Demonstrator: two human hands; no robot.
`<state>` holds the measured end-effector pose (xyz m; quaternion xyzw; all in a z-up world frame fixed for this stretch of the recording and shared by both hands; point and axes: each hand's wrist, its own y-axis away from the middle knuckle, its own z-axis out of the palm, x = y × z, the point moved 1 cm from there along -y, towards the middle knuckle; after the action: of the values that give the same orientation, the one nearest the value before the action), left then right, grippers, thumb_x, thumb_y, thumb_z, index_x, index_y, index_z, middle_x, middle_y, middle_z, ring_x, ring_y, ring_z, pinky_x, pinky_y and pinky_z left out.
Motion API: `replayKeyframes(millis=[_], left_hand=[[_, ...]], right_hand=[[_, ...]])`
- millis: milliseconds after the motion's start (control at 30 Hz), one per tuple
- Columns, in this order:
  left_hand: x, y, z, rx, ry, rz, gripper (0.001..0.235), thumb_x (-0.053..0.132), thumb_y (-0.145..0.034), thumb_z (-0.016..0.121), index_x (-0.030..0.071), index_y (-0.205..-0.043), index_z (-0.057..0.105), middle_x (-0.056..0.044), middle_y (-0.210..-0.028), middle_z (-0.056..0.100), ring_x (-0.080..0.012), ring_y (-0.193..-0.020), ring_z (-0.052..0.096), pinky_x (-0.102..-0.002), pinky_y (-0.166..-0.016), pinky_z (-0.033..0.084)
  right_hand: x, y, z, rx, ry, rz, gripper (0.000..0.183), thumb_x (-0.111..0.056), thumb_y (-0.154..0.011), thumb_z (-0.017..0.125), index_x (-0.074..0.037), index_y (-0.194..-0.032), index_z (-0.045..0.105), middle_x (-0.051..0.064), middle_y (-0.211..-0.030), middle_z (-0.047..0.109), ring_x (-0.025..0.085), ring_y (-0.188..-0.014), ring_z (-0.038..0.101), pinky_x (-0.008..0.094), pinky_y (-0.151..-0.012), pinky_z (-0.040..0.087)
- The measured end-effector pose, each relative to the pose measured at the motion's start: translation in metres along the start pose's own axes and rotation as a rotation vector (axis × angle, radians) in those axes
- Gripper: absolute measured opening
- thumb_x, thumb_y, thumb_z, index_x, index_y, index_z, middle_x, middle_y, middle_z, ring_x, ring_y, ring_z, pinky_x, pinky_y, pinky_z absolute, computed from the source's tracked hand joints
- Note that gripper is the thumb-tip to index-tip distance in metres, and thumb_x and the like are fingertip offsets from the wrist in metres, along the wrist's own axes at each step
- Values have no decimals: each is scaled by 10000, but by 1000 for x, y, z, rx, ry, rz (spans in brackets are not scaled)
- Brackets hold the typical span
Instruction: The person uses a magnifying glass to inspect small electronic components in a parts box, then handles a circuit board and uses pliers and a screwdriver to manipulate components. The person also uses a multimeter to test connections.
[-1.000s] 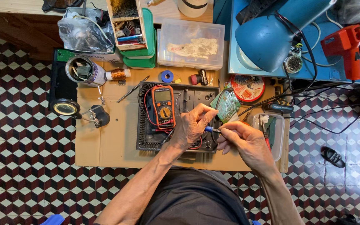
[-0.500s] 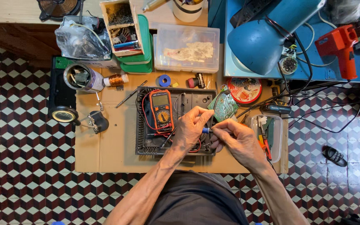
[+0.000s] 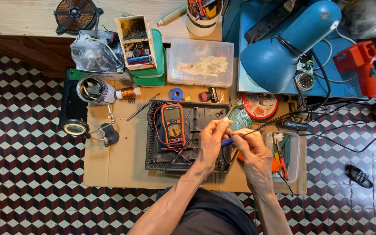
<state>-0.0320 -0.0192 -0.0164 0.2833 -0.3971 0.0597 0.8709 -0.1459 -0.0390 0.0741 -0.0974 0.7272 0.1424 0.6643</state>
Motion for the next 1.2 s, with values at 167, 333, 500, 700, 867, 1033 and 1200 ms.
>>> replayKeyframes(millis=[167, 333, 500, 700, 867, 1033, 1200], left_hand=[[13, -19, -15, -108, 382, -166, 312, 278, -1022, 675, 20, -1194, 714, -51, -983, 721, -106, -869, 668, -252, -836, 583], [27, -26, -15, -179, 487, -255, 291, 182, -998, 672, 24, -1242, 696, -58, -1038, 733, -116, -926, 697, -262, -899, 596], [34, -37, -9, -180, 524, -275, 270, 165, -1008, 672, 34, -1244, 680, -86, -1087, 726, -135, -951, 699, -280, -902, 604], [41, -43, -7, -182, 519, -295, 257, 132, -992, 670, 40, -1232, 687, -89, -1131, 727, -136, -975, 700, -276, -909, 605], [43, -43, -6, -207, 538, -286, 229, 112, -1006, 653, 45, -1222, 688, -88, -1125, 721, -133, -971, 693, -273, -909, 600], [44, -41, -2, -278, 534, -248, 224, 113, -1043, 627, 42, -1254, 651, -70, -1092, 692, -128, -977, 670, -269, -914, 584], [50, -37, -2, -317, 524, -230, 266, 113, -1045, 618, 40, -1301, 613, -64, -1102, 672, -122, -992, 653, -268, -935, 575]], right_hand=[[9, 3, -30, 199, -461, 418, 384, -240, -1047, 485, 24, -1322, 522, 79, -844, 638, 154, -691, 637, 324, -653, 580], [43, 4, -50, 128, -173, 535, 404, -250, -1066, 543, 2, -1380, 583, 80, -852, 633, 106, -570, 480, 259, -474, 403], [33, 0, -57, 183, -75, 378, 366, -94, -972, 615, 38, -1303, 533, 110, -948, 722, 88, -673, 563, 244, -550, 480], [-20, -14, -46, 219, 161, 115, 227, -54, -951, 691, -2, -1170, 721, 69, -1063, 667, 94, -789, 633, 206, -693, 527], [-44, -20, -36, 142, 282, -65, 246, -57, -980, 662, -30, -1218, 718, 51, -1142, 658, 87, -885, 655, 210, -774, 557], [-45, -27, -35, 154, 285, -28, 288, -71, -961, 704, -49, -1246, 663, 37, -1093, 717, 82, -946, 666, 219, -827, 562], [-46, -29, -37, 140, 292, -76, 267, -97, -978, 706, -60, -1230, 628, 37, -1129, 722, 89, -1024, 676, 235, -904, 560]])
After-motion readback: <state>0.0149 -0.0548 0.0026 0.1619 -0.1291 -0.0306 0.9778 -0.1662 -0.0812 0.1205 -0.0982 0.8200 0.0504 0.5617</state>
